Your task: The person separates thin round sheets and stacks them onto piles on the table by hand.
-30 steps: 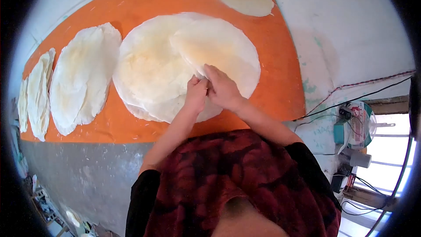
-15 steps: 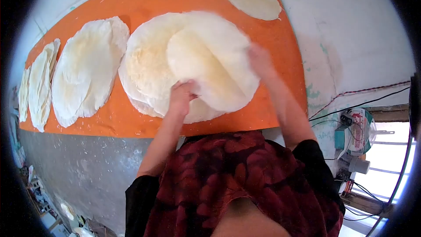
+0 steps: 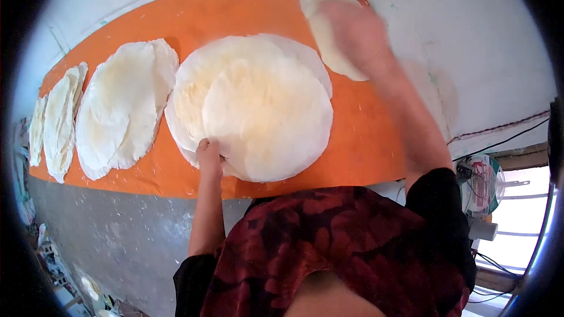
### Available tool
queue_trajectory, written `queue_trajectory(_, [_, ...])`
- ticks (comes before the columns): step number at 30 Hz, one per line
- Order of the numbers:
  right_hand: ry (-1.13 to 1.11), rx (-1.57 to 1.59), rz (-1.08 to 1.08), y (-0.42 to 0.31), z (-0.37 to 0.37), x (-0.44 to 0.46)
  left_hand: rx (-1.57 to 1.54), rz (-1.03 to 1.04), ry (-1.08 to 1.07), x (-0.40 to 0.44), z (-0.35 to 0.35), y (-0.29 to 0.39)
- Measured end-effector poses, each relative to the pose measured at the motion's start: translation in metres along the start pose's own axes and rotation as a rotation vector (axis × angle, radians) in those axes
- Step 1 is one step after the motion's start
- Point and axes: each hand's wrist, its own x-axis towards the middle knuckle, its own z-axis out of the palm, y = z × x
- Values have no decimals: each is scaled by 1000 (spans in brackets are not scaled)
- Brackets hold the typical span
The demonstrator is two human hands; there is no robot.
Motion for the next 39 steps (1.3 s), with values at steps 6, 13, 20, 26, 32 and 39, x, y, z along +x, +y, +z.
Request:
queue_trajectory(6, [-587, 96, -381, -50, 142, -77, 265, 335, 232, -16, -26, 12])
queue_trajectory(13, [-467, 302, -181, -58, 203, -149, 640, 673, -74, -36, 48, 32])
queue_trajectory(20, [-405, 1247, 444, 71, 215, -109, 1476, 869, -227, 19, 139, -7])
queue_trajectory(26, [480, 1876, 1598, 289, 267, -85, 1734, 818, -178, 24, 154, -21])
queue_trajectory(32, [577, 2120, 1663, 341, 301, -51, 1779, 774, -175, 28, 160, -19])
queue_trajectory(39, [249, 1651, 1655, 352, 315, -10, 1796, 765, -165, 31, 162, -21])
